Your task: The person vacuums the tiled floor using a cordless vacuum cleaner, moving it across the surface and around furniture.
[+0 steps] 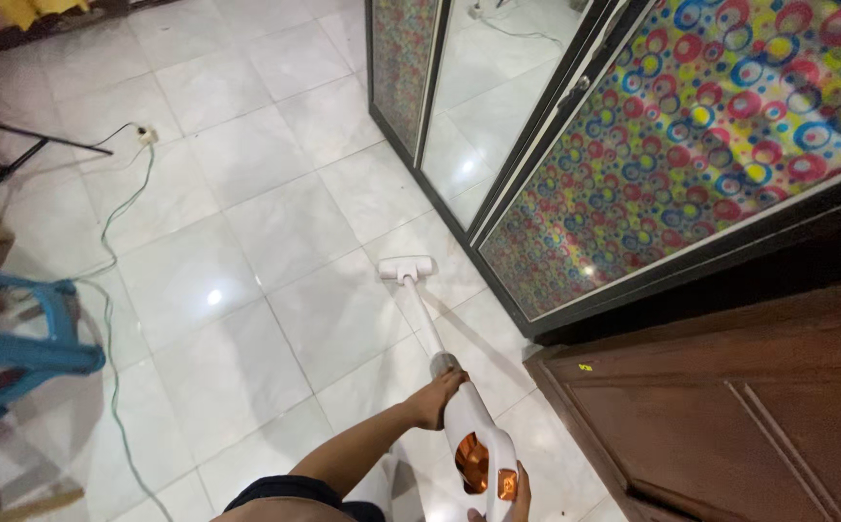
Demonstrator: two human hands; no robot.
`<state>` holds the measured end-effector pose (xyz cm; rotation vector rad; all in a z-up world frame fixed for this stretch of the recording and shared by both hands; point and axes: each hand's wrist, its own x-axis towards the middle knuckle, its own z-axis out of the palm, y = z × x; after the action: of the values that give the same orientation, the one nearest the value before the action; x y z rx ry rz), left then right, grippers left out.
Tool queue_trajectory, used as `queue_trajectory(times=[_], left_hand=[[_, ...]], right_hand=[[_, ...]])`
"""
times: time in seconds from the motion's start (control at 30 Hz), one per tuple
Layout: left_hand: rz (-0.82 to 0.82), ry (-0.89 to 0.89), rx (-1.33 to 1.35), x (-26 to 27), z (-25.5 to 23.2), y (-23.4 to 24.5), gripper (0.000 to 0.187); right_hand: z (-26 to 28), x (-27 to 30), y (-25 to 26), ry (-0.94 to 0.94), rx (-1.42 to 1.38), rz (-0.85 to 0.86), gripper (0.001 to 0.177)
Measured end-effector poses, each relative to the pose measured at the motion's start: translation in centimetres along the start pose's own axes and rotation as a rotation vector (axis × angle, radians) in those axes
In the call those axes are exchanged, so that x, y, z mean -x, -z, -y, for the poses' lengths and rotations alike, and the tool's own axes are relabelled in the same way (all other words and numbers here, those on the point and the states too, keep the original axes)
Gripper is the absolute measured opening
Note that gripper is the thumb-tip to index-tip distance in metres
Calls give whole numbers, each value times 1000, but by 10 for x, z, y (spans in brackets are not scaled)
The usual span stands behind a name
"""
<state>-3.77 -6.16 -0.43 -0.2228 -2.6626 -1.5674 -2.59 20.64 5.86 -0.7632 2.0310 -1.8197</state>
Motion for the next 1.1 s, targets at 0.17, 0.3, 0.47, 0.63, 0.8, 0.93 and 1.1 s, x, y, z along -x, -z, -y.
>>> queue_trajectory(times=[0.17, 0.3, 0.47, 0.63, 0.8, 0.93, 1.1], left_hand=[[-32, -41, 31, -39, 33, 54, 90], [6, -14, 71, -54, 48, 74, 86], [-68, -144, 49, -50, 48, 67, 92], [-61, -62, 3, -24, 28, 50, 94], [7, 39, -39, -1, -12, 18, 101], [55, 200, -68, 40, -64, -31, 107], [62, 313, -28, 103, -135, -102, 108]], right_hand=[[2, -51, -14, -298, 28, -11, 113], [5, -73, -14, -431, 107, 65, 108], [-8, -67, -19, -222, -47, 7, 114], [-6, -37, -11, -126, -24, -58, 115], [-2, 12, 38, -134, 229, -106, 118], [5, 72, 83, -499, 125, -163, 104], [14, 155, 131, -514, 185, -151, 104]])
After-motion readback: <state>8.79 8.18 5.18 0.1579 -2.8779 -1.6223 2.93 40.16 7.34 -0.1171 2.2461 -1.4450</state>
